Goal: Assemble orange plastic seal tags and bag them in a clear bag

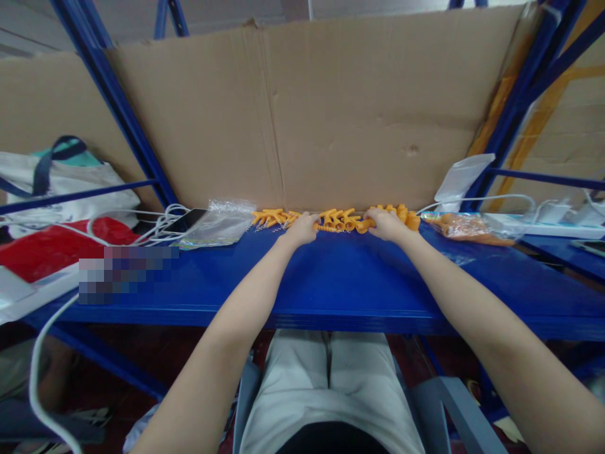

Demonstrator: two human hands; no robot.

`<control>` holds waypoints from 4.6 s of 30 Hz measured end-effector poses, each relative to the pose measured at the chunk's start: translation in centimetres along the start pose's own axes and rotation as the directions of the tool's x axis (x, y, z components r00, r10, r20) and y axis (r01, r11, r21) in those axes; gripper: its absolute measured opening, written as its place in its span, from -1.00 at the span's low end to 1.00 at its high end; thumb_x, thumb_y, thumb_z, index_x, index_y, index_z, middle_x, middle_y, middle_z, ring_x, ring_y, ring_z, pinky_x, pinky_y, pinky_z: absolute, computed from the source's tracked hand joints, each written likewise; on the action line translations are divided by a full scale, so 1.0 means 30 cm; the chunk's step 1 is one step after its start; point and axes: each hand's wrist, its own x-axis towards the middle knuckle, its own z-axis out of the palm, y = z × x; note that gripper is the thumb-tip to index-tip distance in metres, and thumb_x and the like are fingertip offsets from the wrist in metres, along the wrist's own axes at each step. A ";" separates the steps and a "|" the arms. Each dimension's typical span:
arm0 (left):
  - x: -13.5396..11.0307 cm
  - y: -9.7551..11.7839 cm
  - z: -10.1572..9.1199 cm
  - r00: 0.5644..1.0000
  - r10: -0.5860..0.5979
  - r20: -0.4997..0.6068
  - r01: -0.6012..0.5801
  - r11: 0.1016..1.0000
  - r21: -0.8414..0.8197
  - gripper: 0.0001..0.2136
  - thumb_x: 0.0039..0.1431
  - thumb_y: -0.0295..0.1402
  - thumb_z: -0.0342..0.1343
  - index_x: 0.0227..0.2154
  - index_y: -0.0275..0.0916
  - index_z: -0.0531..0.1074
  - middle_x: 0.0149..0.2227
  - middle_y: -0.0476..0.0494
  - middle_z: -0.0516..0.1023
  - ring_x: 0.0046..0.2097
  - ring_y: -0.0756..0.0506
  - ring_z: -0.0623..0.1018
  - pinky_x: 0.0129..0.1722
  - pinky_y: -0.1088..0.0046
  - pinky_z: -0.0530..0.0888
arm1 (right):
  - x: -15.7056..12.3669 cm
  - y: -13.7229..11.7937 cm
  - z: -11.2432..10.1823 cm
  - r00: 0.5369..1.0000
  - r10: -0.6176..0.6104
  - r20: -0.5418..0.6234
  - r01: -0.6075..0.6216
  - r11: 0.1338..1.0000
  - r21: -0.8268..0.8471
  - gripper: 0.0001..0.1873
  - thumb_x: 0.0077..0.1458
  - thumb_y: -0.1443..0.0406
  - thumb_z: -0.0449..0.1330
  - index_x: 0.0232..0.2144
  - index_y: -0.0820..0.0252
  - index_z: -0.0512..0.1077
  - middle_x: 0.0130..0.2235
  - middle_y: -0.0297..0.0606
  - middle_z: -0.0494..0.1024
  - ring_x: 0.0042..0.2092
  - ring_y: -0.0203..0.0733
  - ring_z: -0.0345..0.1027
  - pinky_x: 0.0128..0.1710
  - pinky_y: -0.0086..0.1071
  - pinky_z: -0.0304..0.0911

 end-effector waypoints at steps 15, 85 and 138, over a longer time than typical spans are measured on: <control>0.006 0.000 0.008 0.996 -0.052 -0.067 0.050 0.998 -0.028 -0.77 0.09 -0.52 0.07 -0.19 -0.27 0.51 -0.13 -0.23 0.58 -0.02 -0.18 0.53 0.03 0.35 0.42 | 0.006 -0.062 0.003 0.991 -0.127 -0.036 0.129 0.989 0.068 -0.75 0.07 0.31 0.17 -0.15 0.20 0.47 -0.07 -0.08 0.58 -0.05 0.07 0.45 -0.08 -0.14 0.28; 0.013 0.012 0.091 0.982 -0.163 -0.096 0.110 0.905 -0.410 -0.79 -0.01 -0.54 0.21 -0.29 -0.20 0.39 -0.36 0.01 0.49 -0.29 -0.04 0.50 -0.22 0.45 0.43 | -0.023 -0.098 -0.027 0.876 0.137 0.463 -0.458 0.540 0.706 -0.30 0.02 -0.34 -0.04 -0.48 0.16 0.36 -0.56 -0.20 0.41 -0.53 -0.21 0.34 -0.49 -0.30 0.31; 0.011 -0.008 0.066 0.989 -0.126 -0.075 0.083 0.903 -0.422 -0.78 0.01 -0.49 0.21 -0.23 -0.25 0.42 -0.51 0.08 0.41 -0.47 0.00 0.44 -0.32 0.46 0.39 | 0.000 -0.087 0.018 0.989 0.032 0.141 -0.135 0.550 0.824 -0.52 -0.05 -0.10 0.29 -0.51 0.24 0.48 -0.48 -0.17 0.57 -0.53 -0.29 0.35 -0.49 -0.41 0.24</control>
